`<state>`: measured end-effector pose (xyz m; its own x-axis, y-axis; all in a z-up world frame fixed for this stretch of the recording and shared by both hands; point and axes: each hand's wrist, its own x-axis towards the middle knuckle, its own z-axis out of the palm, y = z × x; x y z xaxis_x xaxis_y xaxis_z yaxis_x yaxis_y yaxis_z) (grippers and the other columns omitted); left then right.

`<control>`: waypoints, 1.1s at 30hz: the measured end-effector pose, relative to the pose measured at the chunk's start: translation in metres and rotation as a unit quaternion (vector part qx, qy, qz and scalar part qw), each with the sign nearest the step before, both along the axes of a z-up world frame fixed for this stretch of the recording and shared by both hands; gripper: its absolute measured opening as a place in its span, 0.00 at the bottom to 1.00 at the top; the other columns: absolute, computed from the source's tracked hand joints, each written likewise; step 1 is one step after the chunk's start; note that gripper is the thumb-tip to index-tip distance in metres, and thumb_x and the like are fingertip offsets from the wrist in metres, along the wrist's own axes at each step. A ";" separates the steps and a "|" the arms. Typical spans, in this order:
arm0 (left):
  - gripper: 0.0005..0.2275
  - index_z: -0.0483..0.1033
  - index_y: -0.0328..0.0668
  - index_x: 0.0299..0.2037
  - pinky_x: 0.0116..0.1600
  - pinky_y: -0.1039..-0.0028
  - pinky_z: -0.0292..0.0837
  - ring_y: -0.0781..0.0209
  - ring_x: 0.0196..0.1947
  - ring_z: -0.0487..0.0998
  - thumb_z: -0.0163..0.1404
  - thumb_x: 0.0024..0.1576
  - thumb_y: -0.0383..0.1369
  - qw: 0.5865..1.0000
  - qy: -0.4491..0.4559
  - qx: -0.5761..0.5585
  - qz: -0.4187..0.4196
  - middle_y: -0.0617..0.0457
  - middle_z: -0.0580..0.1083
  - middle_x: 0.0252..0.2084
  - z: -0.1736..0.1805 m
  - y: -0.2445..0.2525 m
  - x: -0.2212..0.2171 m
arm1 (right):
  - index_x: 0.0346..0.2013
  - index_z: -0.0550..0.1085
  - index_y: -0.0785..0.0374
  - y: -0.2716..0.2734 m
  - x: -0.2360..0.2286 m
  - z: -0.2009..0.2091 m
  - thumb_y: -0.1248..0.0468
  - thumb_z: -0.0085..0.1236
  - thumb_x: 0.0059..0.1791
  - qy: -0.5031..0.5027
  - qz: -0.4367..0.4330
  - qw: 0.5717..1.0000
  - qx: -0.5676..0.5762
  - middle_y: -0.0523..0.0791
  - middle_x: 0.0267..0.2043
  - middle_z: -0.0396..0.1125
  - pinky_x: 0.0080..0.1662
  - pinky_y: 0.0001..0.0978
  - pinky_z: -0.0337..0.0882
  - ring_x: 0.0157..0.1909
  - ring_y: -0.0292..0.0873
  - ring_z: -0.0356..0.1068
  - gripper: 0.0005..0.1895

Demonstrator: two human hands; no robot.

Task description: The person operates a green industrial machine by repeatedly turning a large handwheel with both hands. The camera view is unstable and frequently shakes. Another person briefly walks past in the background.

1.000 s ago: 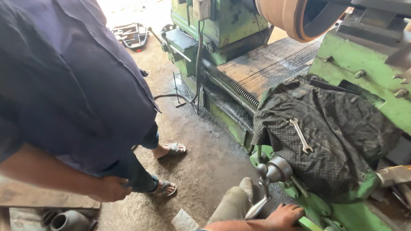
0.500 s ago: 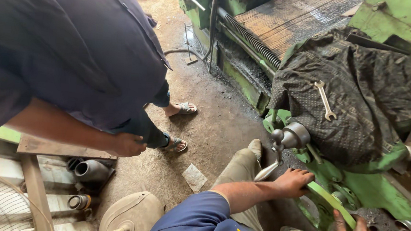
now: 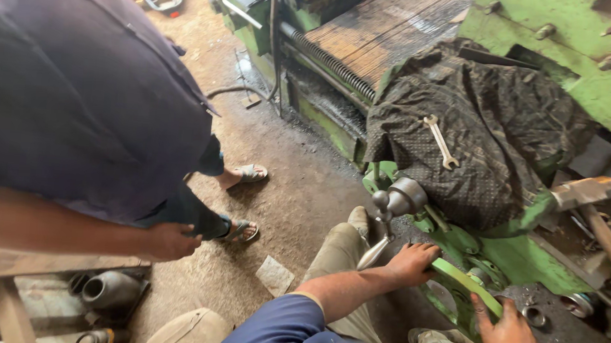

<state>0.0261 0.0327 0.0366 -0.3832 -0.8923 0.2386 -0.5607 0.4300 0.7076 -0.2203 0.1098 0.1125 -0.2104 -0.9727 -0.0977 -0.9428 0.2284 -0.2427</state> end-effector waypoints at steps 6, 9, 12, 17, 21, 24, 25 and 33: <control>0.21 0.69 0.43 0.56 0.56 0.50 0.68 0.41 0.58 0.73 0.57 0.54 0.35 1.000 0.000 0.026 -0.002 0.45 0.73 0.54 -0.002 -0.005 0.000 | 0.58 0.74 0.60 0.004 0.015 0.022 0.27 0.44 0.48 0.014 0.016 0.999 -0.048 0.63 0.46 0.74 0.49 0.60 0.74 0.50 0.70 0.74 0.43; 0.21 0.70 0.45 0.54 0.56 0.48 0.66 0.40 0.58 0.73 0.59 0.52 0.36 1.000 0.009 -0.010 0.009 0.45 0.74 0.54 -0.022 -0.002 -0.007 | 0.57 0.74 0.62 0.010 0.010 0.018 0.29 0.43 0.51 0.015 0.019 0.999 -0.027 0.64 0.45 0.74 0.47 0.61 0.73 0.47 0.71 0.73 0.42; 0.23 0.68 0.44 0.56 0.56 0.49 0.67 0.42 0.58 0.73 0.58 0.51 0.37 1.000 -0.015 -0.011 0.022 0.45 0.73 0.54 -0.026 -0.011 -0.002 | 0.58 0.74 0.62 0.000 0.011 0.013 0.29 0.45 0.49 0.034 0.020 0.999 -0.028 0.64 0.43 0.74 0.46 0.62 0.74 0.46 0.71 0.74 0.43; 0.25 0.69 0.46 0.59 0.59 0.49 0.68 0.42 0.61 0.73 0.58 0.50 0.37 0.999 -0.019 0.040 0.009 0.45 0.74 0.57 -0.022 -0.006 -0.005 | 0.57 0.76 0.60 -0.021 0.014 -0.005 0.29 0.46 0.49 0.001 0.025 0.998 -0.063 0.65 0.42 0.74 0.44 0.63 0.73 0.44 0.72 0.74 0.41; 0.26 0.69 0.43 0.60 0.60 0.46 0.65 0.41 0.64 0.71 0.58 0.51 0.37 1.000 -0.014 0.019 0.011 0.44 0.73 0.59 -0.016 -0.005 0.000 | 0.57 0.76 0.59 -0.067 0.029 -0.016 0.29 0.46 0.48 -0.001 0.035 0.997 -0.062 0.65 0.42 0.74 0.44 0.63 0.73 0.44 0.72 0.74 0.41; 0.25 0.69 0.43 0.61 0.59 0.47 0.66 0.42 0.64 0.71 0.57 0.52 0.38 1.000 -0.013 0.021 0.007 0.44 0.73 0.60 -0.014 -0.001 0.001 | 0.57 0.76 0.59 -0.077 0.029 -0.023 0.29 0.46 0.48 0.002 0.029 0.998 -0.058 0.65 0.42 0.74 0.44 0.63 0.73 0.44 0.72 0.74 0.41; 0.25 0.68 0.43 0.61 0.59 0.47 0.66 0.42 0.64 0.71 0.57 0.53 0.39 1.000 -0.016 0.024 0.008 0.44 0.73 0.60 -0.014 -0.001 0.000 | 0.57 0.76 0.59 -0.078 0.028 -0.024 0.29 0.46 0.48 0.001 0.029 0.998 -0.057 0.65 0.42 0.74 0.44 0.63 0.73 0.44 0.72 0.74 0.41; 0.24 0.70 0.43 0.59 0.56 0.48 0.71 0.39 0.60 0.73 0.58 0.53 0.39 0.999 -0.003 0.028 0.026 0.42 0.74 0.56 -0.023 0.000 -0.004 | 0.58 0.75 0.59 -0.065 0.028 -0.035 0.29 0.46 0.48 0.000 0.012 0.999 -0.042 0.65 0.42 0.74 0.44 0.63 0.73 0.45 0.72 0.74 0.41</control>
